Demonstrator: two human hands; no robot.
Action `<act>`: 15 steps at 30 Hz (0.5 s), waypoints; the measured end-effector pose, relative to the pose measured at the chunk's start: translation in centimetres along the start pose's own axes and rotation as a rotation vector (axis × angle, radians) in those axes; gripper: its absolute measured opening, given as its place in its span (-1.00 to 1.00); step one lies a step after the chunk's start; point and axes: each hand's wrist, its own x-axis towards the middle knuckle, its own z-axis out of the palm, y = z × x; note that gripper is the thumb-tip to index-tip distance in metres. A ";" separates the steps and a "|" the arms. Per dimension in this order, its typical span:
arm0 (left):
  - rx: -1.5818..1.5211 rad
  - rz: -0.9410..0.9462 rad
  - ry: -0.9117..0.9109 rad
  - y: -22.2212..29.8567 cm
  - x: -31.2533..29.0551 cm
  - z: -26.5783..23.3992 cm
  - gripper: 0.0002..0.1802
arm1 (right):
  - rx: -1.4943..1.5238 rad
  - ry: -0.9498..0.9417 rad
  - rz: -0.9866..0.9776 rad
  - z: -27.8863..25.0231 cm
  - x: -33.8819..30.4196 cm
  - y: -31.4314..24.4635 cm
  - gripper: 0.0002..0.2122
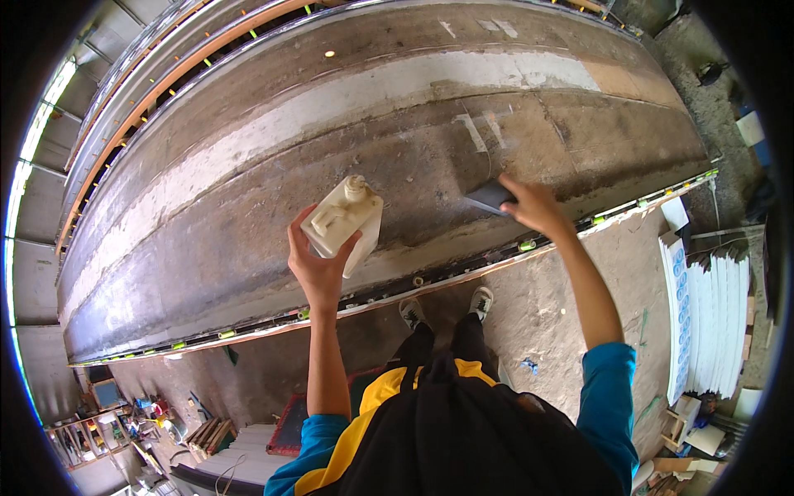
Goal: The person sands the curved interior surface of a large wooden boat hull using a sanding block. They repeatedly pour liquid from a white plastic bottle onto the wood to aid the sanding process. The person moves along the hull, working on different sections of the curved surface.
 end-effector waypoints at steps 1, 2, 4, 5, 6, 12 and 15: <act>0.010 0.015 -0.008 0.1 0.0 0.4 -0.31 | -0.076 0.077 -0.196 1.7 -0.4 0.4 -0.41; 0.026 0.029 -0.017 0.2 0.0 0.6 -0.31 | -0.052 0.021 -0.158 1.7 -0.6 -0.6 -0.42; -0.041 0.010 -0.002 0.3 0.0 1.1 -0.31 | -0.026 0.056 -0.062 0.7 -0.4 -1.0 -0.44; -0.080 0.004 0.002 0.3 0.0 1.5 -0.31 | -0.024 0.151 0.001 -0.3 -0.2 0.0 -0.44; -0.122 -0.003 0.017 0.3 0.0 1.9 -0.32 | -0.022 0.246 0.061 -1.2 0.2 0.8 -0.45; -0.182 -0.026 0.021 1.2 -0.5 4.5 -0.31 | -0.119 0.335 0.305 0.7 3.7 2.3 -0.56; -0.113 -0.034 0.039 1.3 -0.6 5.3 -0.31 | -0.086 0.298 0.172 4.4 3.2 -2.8 -0.62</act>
